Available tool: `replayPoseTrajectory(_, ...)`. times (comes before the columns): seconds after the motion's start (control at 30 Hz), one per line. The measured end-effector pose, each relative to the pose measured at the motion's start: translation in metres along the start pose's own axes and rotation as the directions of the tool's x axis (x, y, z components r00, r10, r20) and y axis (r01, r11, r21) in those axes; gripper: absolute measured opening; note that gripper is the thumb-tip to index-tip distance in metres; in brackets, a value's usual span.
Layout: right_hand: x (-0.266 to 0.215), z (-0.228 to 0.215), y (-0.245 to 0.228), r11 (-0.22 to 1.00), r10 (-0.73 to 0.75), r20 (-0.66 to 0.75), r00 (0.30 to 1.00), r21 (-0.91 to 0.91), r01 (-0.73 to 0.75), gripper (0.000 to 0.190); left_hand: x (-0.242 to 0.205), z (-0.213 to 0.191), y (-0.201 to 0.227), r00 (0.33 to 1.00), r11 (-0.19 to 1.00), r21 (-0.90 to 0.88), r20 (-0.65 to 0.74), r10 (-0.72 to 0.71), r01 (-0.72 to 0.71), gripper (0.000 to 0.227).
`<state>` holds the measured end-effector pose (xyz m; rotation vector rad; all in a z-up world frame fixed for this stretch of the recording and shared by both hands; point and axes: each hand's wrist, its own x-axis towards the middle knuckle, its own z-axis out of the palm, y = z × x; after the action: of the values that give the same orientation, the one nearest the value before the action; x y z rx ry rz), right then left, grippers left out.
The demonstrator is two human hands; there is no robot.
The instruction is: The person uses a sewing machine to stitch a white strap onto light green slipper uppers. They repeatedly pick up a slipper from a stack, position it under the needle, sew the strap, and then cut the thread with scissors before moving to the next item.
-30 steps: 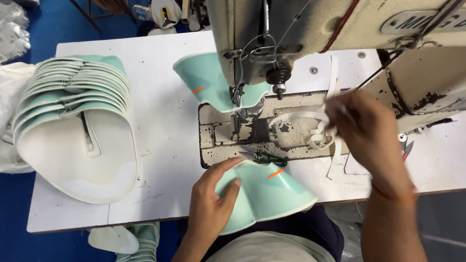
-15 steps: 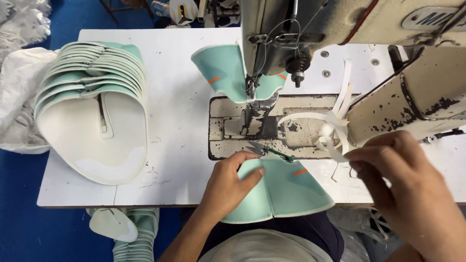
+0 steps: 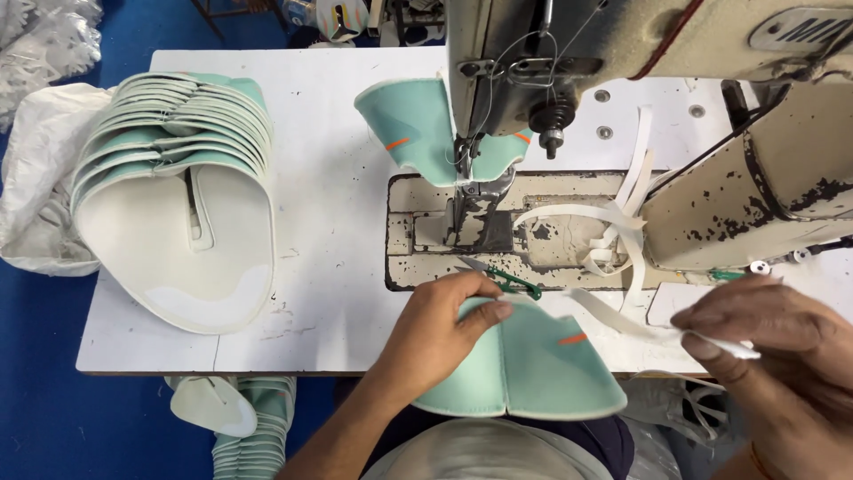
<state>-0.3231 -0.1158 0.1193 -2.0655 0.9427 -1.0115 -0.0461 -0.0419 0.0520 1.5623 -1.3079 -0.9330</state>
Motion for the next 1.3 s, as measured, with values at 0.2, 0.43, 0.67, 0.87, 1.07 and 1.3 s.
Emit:
replayPoseTrajectory(0.2,-0.025,-0.012,0.003,0.985,0.159,0.078,0.984,0.061,-0.163,0.012,0.001,0.011,-0.005,0.998,0.998,-0.029,-0.05,-0.048,0.046,0.02)
replayPoseTrajectory(0.43,-0.049,0.002,0.014,0.931,0.176,0.39,0.904,0.231,-0.281,0.012,-0.002,0.008,-0.003,0.988,0.999,-0.035,-0.156,0.018,-0.024,0.021)
replayPoseTrajectory(0.67,-0.015,0.08,-0.008,0.964,-0.039,0.243,0.969,-0.247,0.1,0.022,-0.02,0.001,0.017,0.981,0.964,-0.222,0.162,-0.11,0.145,0.032)
replayPoseTrajectory(0.87,-0.013,0.084,-0.016,0.954,0.176,0.273,0.946,-0.285,-0.095,0.021,-0.029,0.004,0.019,0.974,0.941,-0.269,0.154,-0.167,0.204,0.024)
replayPoseTrajectory(1.07,-0.014,0.087,-0.021,0.894,0.391,0.207,0.897,-0.316,-0.316,0.024,-0.033,-0.004,0.03,0.979,0.965,-0.217,0.169,-0.109,0.145,0.028)
replayPoseTrajectory(1.3,-0.044,0.089,0.019,0.905,0.425,0.171,0.889,-0.105,-0.412,0.04,-0.037,0.005,0.022,0.993,0.97,-0.224,0.084,-0.077,0.094,0.019)
